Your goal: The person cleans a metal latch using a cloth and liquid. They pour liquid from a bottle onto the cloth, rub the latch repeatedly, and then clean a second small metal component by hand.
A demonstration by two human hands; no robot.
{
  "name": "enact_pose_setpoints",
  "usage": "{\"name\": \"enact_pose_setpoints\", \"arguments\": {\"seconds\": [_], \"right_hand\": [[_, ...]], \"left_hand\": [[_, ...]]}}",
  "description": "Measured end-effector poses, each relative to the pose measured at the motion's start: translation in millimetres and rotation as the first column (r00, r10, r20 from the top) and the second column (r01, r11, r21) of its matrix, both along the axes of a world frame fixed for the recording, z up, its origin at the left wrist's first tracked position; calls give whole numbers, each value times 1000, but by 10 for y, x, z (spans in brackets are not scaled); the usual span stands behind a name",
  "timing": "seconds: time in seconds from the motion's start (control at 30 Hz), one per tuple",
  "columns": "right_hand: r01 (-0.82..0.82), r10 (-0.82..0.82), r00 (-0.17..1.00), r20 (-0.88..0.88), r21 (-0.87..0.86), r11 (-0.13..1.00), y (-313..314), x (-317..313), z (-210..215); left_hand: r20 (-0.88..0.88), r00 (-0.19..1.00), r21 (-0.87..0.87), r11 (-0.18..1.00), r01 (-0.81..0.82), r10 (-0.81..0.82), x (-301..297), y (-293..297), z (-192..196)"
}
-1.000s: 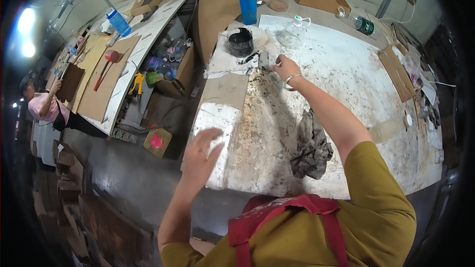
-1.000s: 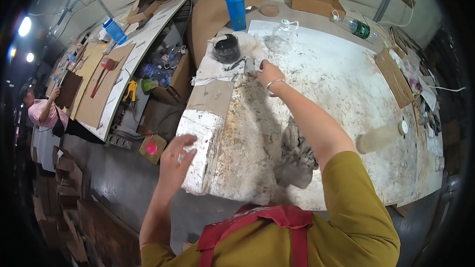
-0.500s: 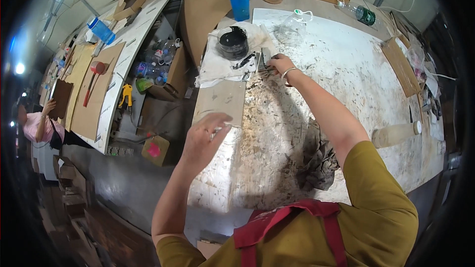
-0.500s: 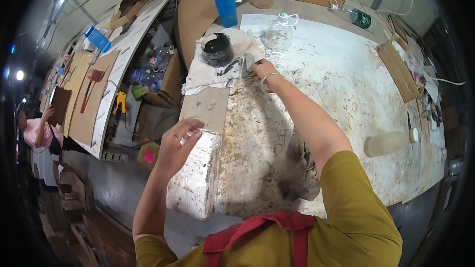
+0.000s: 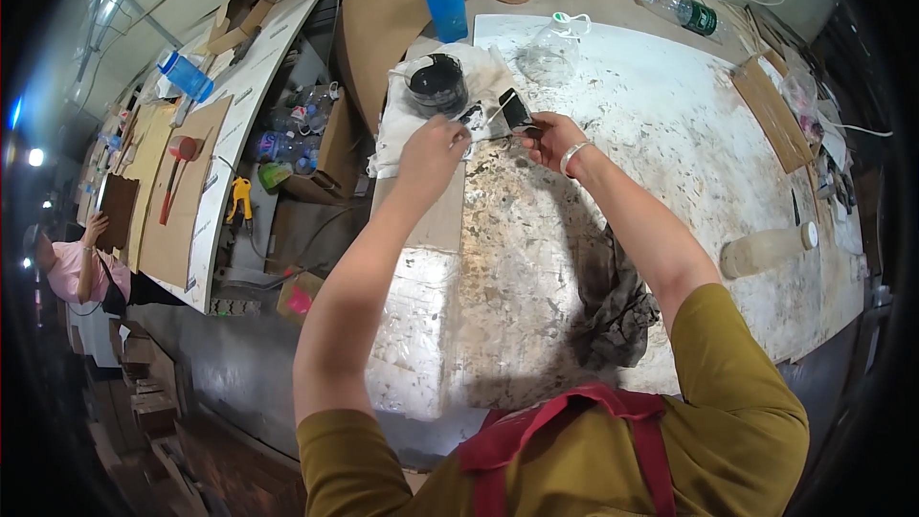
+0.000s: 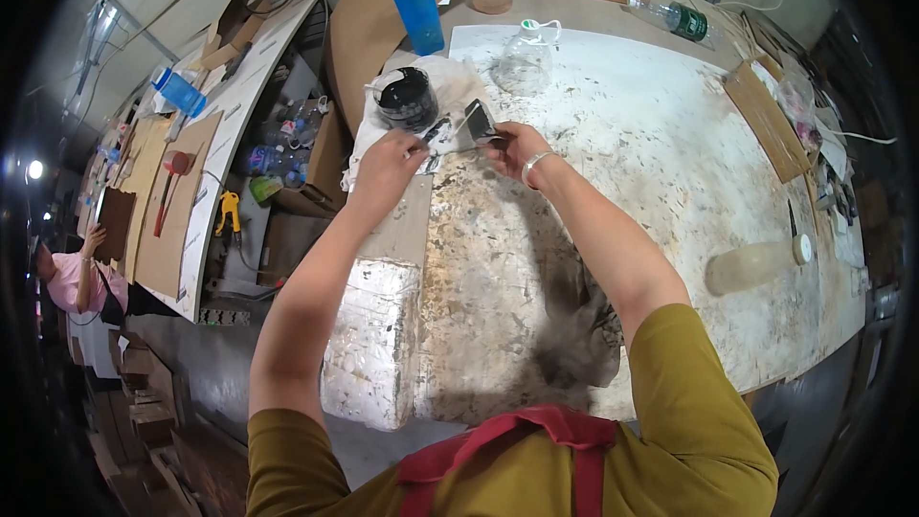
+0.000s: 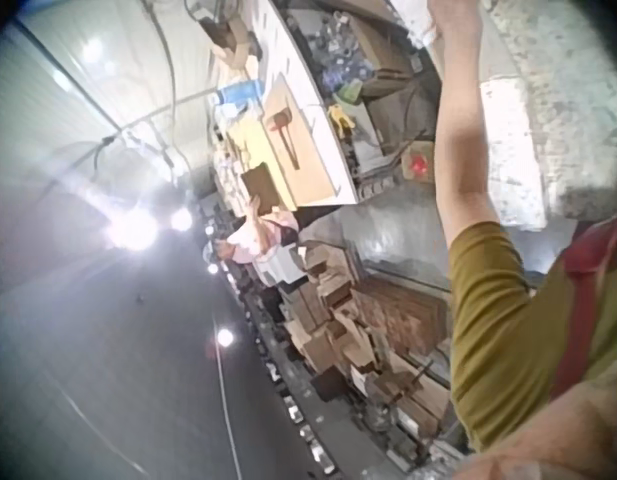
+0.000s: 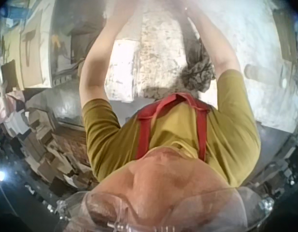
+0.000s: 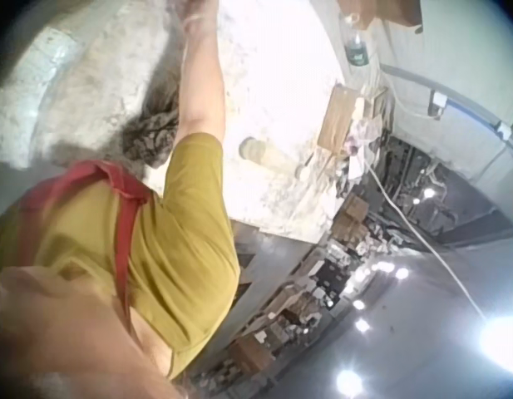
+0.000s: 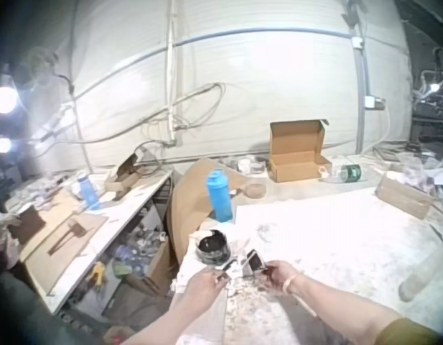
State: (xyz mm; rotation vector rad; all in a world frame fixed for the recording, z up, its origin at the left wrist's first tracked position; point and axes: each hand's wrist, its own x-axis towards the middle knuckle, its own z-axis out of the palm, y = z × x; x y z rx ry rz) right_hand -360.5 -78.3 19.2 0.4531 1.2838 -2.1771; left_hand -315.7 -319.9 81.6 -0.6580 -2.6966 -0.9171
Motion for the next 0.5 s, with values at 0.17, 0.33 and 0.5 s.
{"name": "enact_pose_setpoints", "arguments": {"seconds": [0.17,0.33,0.5], "right_hand": [[6,-7,1000,-8,-221,975,-27,79,8],[-4,0,1000,-16,-249,969,-24,160,-22],[-26,29,1000,6,-287,958,-58,182,-19]], "left_hand": [[-22,994,5,995,-105,105,-294,226,-187],[-18,999,-3,999,-34,34,-376,351,-235],[99,993,22,998,-61,59,-468,310,-362]]}}
